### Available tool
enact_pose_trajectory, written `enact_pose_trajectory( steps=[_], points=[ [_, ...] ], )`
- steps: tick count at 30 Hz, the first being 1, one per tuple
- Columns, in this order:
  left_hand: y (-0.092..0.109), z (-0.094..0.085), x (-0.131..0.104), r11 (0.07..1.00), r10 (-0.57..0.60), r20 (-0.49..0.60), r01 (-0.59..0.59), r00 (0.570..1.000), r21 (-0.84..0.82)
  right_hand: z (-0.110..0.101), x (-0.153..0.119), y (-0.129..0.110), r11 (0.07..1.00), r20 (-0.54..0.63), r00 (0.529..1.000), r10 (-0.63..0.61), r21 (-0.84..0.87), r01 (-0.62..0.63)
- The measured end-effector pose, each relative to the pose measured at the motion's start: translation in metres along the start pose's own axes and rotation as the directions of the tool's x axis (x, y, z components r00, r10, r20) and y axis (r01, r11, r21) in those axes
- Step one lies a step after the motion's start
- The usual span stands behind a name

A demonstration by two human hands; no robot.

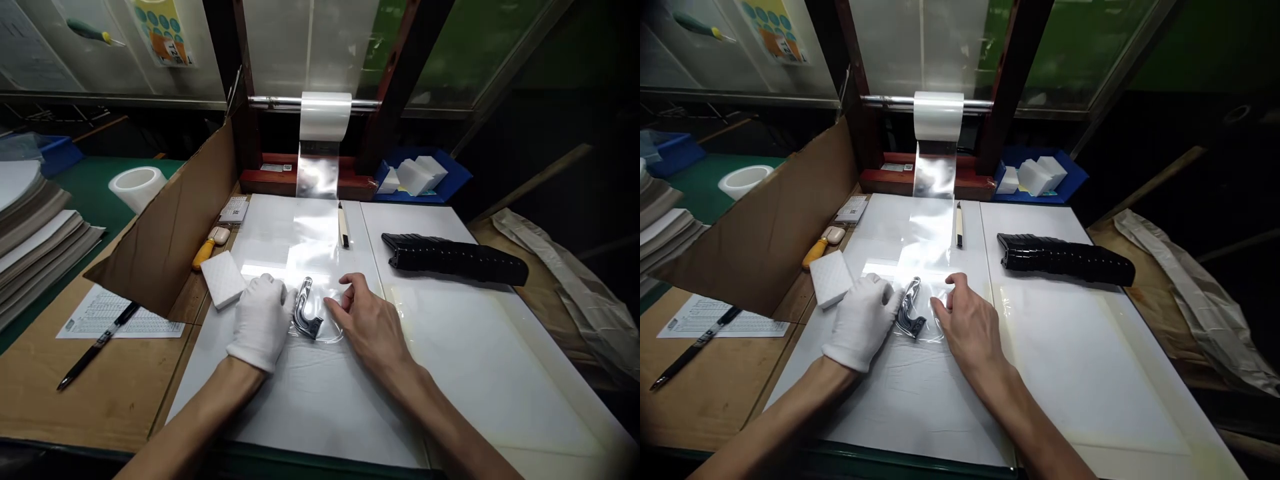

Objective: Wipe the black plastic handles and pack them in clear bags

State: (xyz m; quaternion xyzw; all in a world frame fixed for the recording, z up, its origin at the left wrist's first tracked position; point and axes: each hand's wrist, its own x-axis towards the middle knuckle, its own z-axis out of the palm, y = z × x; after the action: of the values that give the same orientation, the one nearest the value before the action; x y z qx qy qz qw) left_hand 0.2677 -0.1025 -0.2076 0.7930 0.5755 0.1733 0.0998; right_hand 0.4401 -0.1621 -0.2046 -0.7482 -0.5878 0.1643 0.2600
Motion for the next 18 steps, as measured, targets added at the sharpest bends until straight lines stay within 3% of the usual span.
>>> enact_pose_trajectory(
  steps=[3,6,8,10,13,15,18],
  points=[
    [-0.002,0.000,-0.003,0.997,0.025,0.007,-0.025,1.000,0.068,-0.001,-0.010,0.007,0.997,-0.049,0.997,-0.064,-0.042,0.062],
    [-0.004,-0.010,-0.012,0.988,0.139,0.086,-0.144,0.987,0.056,-0.013,-0.034,0.015,0.992,-0.075,0.989,-0.124,-0.046,0.121],
    [0.000,-0.022,-0.017,0.984,0.174,0.094,-0.178,0.980,0.034,-0.021,-0.058,0.023,0.992,-0.103,0.988,-0.118,0.025,0.121],
    [0.015,-0.035,-0.020,0.989,0.150,0.034,-0.150,0.988,-0.003,-0.025,-0.084,0.031,0.980,-0.142,0.988,-0.060,0.178,0.085],
    [0.060,-0.040,-0.009,0.971,0.139,0.015,-0.133,0.990,-0.197,-0.025,-0.112,0.041,0.926,-0.205,0.978,0.039,0.375,0.042],
    [0.102,-0.029,0.010,0.917,0.171,0.121,-0.113,0.978,-0.384,-0.024,-0.119,0.044,0.906,-0.223,0.972,0.070,0.422,0.032],
    [0.160,0.003,0.044,0.835,0.174,0.327,0.036,0.929,-0.549,-0.026,-0.119,0.044,0.890,-0.214,0.971,0.106,0.456,0.004]
  ],
)
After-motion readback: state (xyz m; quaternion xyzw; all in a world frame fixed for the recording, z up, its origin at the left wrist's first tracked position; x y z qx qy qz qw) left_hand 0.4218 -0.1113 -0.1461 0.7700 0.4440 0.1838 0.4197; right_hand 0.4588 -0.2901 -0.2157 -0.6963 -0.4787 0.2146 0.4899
